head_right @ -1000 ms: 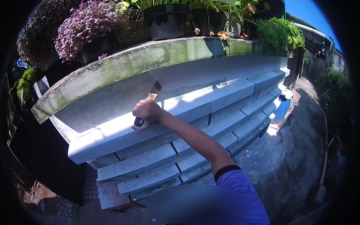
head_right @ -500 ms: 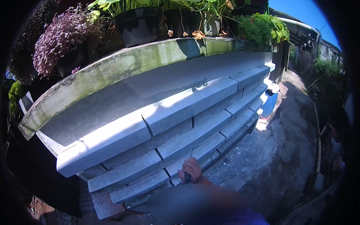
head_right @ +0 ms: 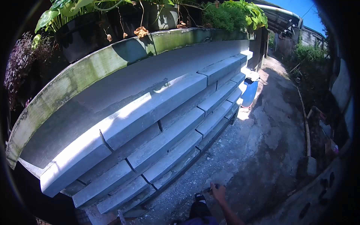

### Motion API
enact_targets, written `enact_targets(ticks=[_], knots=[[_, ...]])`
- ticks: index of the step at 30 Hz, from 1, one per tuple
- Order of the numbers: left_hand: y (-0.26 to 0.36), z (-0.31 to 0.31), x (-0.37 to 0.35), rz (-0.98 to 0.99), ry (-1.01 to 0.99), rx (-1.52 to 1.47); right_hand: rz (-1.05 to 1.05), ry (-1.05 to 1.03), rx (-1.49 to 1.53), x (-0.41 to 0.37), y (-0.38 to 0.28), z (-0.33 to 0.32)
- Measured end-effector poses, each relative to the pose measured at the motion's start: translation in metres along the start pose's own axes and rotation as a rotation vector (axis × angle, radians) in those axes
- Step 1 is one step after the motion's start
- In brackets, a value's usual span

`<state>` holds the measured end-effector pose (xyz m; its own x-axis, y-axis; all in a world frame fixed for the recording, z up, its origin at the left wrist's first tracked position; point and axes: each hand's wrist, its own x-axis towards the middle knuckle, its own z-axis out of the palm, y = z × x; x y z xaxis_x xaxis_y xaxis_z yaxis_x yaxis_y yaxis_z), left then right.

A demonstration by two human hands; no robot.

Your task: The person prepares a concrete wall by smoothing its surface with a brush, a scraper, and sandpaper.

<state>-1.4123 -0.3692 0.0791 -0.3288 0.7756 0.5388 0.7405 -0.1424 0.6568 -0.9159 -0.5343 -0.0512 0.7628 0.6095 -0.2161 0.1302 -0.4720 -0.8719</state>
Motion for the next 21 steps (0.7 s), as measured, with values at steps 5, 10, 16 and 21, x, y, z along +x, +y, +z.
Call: enact_targets(ticks=[5, 10, 16, 21], knots=[[0.039, 0.047, -0.056, -0.038, -0.1, -0.095, 0.118, -0.014, 0.728, 0.041, -0.013, -0.013], [0.045, 0.069, -0.014, 0.208, -0.019, -0.049, 0.055, 0.029, 0.823, 0.076, -0.049, -0.031], [0.204, 0.089, 0.087, 0.51, -0.054, 0.088, -0.08, 0.199, 1.23, 0.123, -0.109, -0.039], [0.28, 0.123, 0.123, 0.622, 0.005, 0.221, -0.35, 0.045, 1.395, 0.162, -0.211, -0.056]])
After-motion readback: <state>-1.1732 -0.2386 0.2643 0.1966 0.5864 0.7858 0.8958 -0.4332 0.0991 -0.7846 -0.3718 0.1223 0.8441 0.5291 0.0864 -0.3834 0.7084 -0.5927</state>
